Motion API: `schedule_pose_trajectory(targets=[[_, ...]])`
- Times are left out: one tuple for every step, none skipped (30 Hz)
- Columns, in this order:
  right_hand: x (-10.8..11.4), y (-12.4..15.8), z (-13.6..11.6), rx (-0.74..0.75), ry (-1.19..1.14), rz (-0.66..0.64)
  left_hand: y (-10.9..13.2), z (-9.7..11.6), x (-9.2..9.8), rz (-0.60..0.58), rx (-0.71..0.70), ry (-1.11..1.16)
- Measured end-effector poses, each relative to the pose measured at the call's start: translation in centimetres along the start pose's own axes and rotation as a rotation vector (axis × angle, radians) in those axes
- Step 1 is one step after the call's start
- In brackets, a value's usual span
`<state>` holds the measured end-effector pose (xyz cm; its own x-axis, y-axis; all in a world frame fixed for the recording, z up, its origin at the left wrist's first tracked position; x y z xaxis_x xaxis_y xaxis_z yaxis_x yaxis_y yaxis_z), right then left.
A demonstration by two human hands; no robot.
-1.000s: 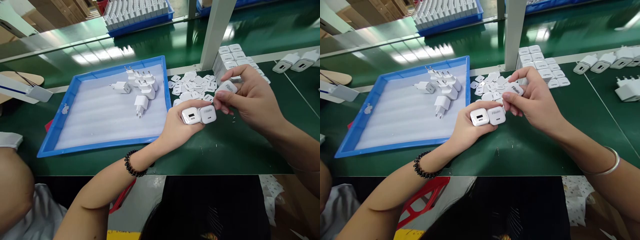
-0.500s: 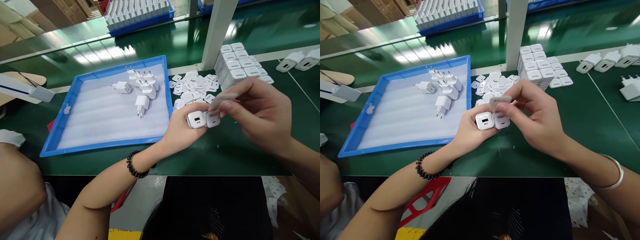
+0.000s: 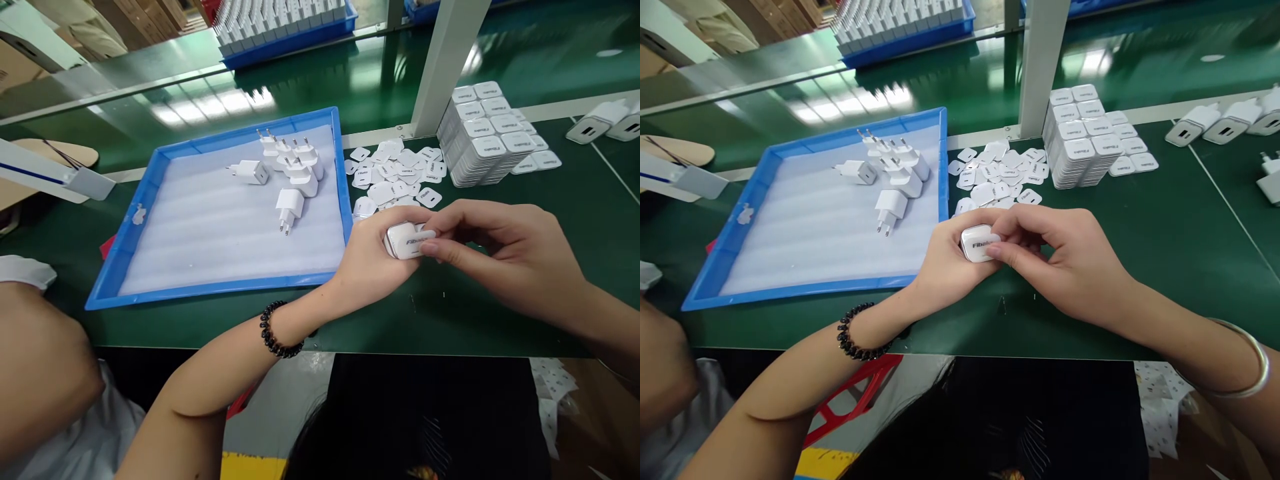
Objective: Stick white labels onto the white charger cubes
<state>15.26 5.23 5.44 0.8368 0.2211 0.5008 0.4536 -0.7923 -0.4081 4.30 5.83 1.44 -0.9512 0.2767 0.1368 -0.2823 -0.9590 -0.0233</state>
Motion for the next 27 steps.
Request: schedule_pose_trajectory(targets=[[-0.02, -0.02, 0.08, -0.004, -0.002, 0.0, -0.04, -0.01, 0.0, 0.0, -0.001, -0.008], [0.0, -0.02, 0.15, -0.009, -0.007, 0.004, -0.08, -0.03, -0.01, -0.002, -0.002, -0.017], [0.01, -0.01, 0.21, -0.014, -0.012, 0.006, -0.12, -0.03, -0.01, -0.002, -0.004, -0.025], [0.04, 0.02, 0.28, -0.02, -0.015, 0.008, -0.16, -0.04, -0.01, -0.002, -0.005, -0.032], [0.04, 0.05, 0.35, -0.026, -0.017, 0.007, -0.19, -0.07, -0.02, -0.002, -0.005, -0.04], [0.04, 0.09, 0.41, -0.03, -0.021, 0.004, -0.21, -0.09, -0.02, -0.002, -0.004, -0.045], [-0.02, 0.13, 0.49, -0.037, -0.026, -0.004, -0.21, -0.12, -0.04, -0.002, -0.003, -0.048], [-0.08, 0.18, 0.57, -0.043, -0.031, -0.011, -0.19, -0.11, -0.05, -0.002, -0.004, -0.048], [-0.13, 0.22, 0.63, -0.046, -0.037, -0.017, -0.16, -0.07, -0.07, -0.003, -0.01, -0.046], [-0.15, 0.25, 0.68, -0.047, -0.041, -0.018, -0.11, 0.01, -0.09, -0.003, -0.019, -0.043], [-0.15, 0.26, 0.7, -0.045, -0.045, -0.014, -0.07, 0.09, -0.1, -0.003, -0.029, -0.04], [-0.14, 0.28, 0.72, -0.044, -0.044, -0.012, -0.04, 0.13, -0.11, -0.003, -0.035, -0.04], [-0.14, 0.29, 0.75, -0.045, -0.04, -0.01, -0.03, 0.14, -0.12, -0.004, -0.036, -0.043], [-0.13, 0.3, 0.75, -0.045, -0.033, -0.008, -0.05, 0.11, -0.14, -0.004, -0.033, -0.049], [-0.12, 0.29, 0.74, -0.045, -0.021, -0.008, -0.08, 0.04, -0.14, -0.004, -0.025, -0.056], [-0.11, 0.28, 0.7, -0.044, -0.01, -0.008, -0.12, -0.04, -0.13, -0.005, -0.017, -0.063], [-0.09, 0.26, 0.65, -0.042, 0.0, -0.006, -0.17, -0.11, -0.13, -0.007, -0.01, -0.069], [-0.09, 0.25, 0.62, -0.045, 0.007, -0.006, -0.21, -0.17, -0.13, -0.008, -0.005, -0.074], [-0.09, 0.24, 0.6, -0.047, 0.011, -0.005, -0.24, -0.22, -0.12, -0.01, -0.003, -0.079], [-0.13, 0.23, 0.62, -0.054, 0.011, -0.008, -0.26, -0.26, -0.12, -0.011, -0.001, -0.083], [-0.2, 0.23, 0.65, -0.062, 0.009, -0.011, -0.27, -0.29, -0.11, -0.013, -0.002, -0.085], [-0.27, 0.24, 0.7, -0.068, 0.007, -0.015, -0.26, -0.29, -0.12, -0.015, -0.005, -0.087], [-0.33, 0.24, 0.71, -0.07, 0.005, -0.017, -0.24, -0.27, -0.14, -0.018, -0.01, -0.089], [-0.37, 0.24, 0.71, -0.069, 0.004, -0.018, -0.21, -0.22, -0.18, -0.021, -0.016, -0.09], [-0.41, 0.25, 0.72, -0.066, 0.006, -0.018, -0.17, -0.15, -0.21, -0.023, -0.022, -0.092], [-0.43, 0.26, 0.74, -0.065, 0.01, -0.019, -0.12, -0.07, -0.23, -0.022, -0.028, -0.095], [-0.43, 0.29, 0.76, -0.064, 0.017, -0.02, -0.07, 0.03, -0.24, -0.018, -0.034, -0.101]])
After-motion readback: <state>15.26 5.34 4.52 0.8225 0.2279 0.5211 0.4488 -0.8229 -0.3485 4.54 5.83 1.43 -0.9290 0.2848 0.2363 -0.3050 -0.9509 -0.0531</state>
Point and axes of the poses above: each hand's wrist, its own y-axis away from the middle knuckle, its own x-axis out of the back of the hand, z = x × y, the point moved 9 cm from there along -y, towards the middle knuckle, and after that the axes turned 12 degrees about x, right-handed, at the moved point
